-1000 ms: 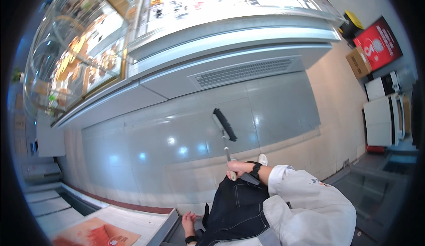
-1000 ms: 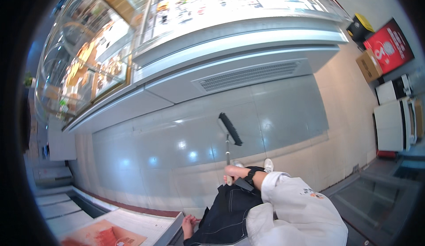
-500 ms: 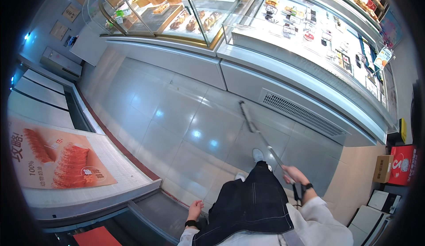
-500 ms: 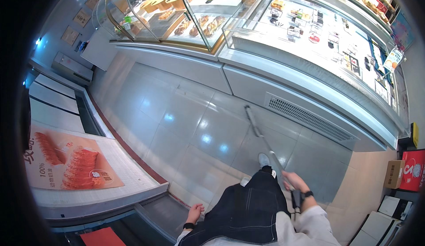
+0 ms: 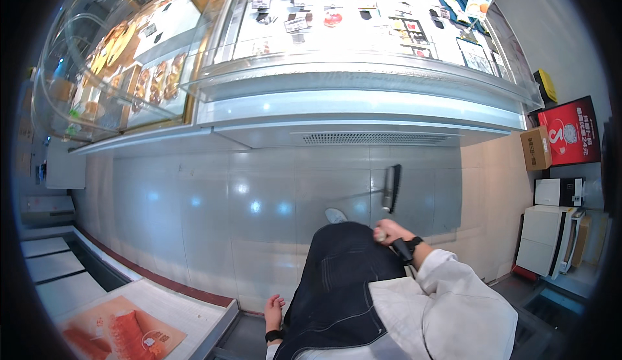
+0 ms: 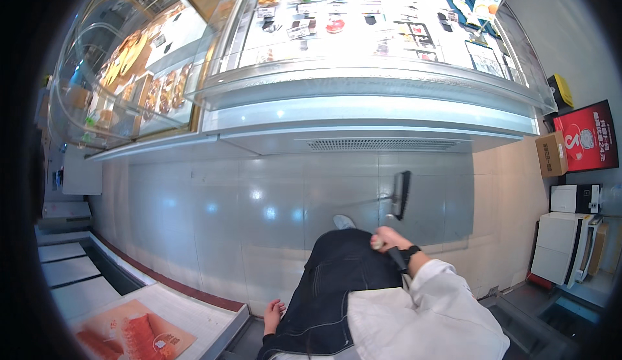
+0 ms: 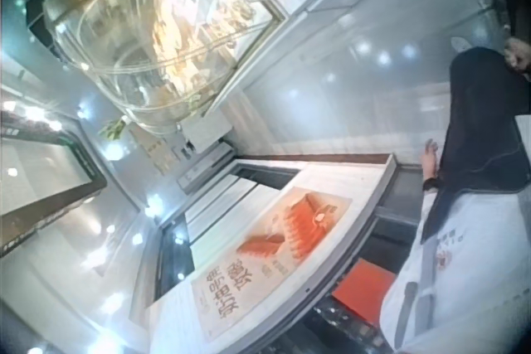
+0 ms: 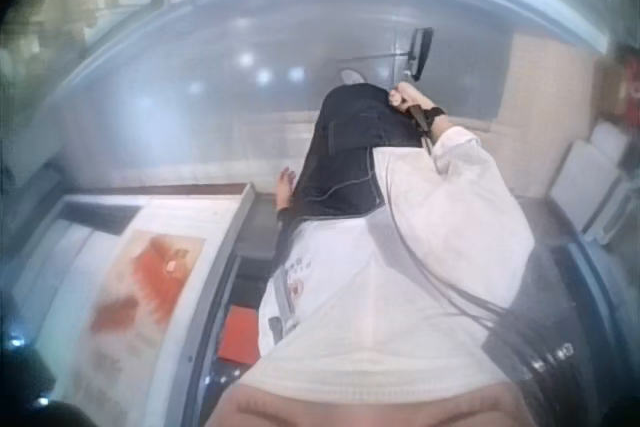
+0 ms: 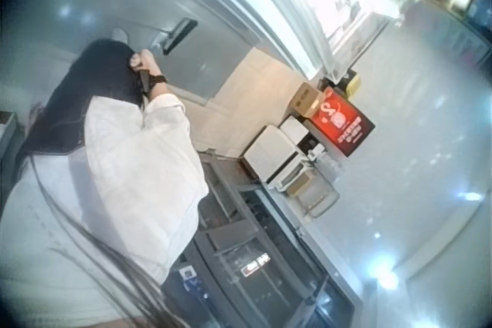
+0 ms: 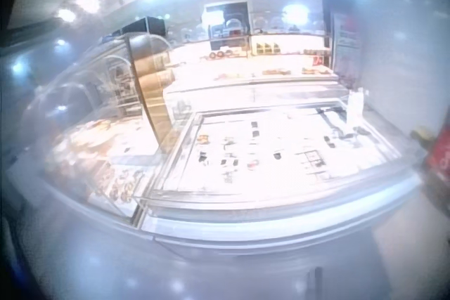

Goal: The person sweeps the floor of a bakery using a broom. They move from a back storage area into the main sales area and sweep around display cases and refrigerators.

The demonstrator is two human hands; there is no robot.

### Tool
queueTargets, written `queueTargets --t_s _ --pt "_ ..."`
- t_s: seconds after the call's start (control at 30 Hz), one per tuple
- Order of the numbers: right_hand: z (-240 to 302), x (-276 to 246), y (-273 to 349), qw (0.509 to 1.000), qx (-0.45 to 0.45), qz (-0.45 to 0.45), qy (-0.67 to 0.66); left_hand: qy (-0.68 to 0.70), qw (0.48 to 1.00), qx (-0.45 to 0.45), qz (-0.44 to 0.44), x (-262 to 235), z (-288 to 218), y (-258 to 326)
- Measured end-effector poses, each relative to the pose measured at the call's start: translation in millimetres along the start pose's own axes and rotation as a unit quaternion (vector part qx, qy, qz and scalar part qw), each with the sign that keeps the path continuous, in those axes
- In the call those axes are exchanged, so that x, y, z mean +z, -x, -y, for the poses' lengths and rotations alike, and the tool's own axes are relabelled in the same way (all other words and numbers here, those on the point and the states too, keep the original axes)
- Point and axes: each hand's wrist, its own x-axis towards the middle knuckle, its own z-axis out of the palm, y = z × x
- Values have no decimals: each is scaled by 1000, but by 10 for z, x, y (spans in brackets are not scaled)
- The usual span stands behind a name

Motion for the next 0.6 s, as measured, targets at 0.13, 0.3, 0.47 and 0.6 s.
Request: queueTargets --t_s 0.13,0.3,0.47,0.6 --pt "491 493 -892 667 368 55 -645 35 998 -15 -53 31 -207 230" --pt "1089 685 -1559 574 475 71 -663 -17 1000 25 4 115 -57 532" --pt "1053 228 -1732 679 369 103 -625 32 999 -31 -5 115 318 652" --pt "620 -483 -965 849 306 118 -415 1 999 26 22 21 485 517"
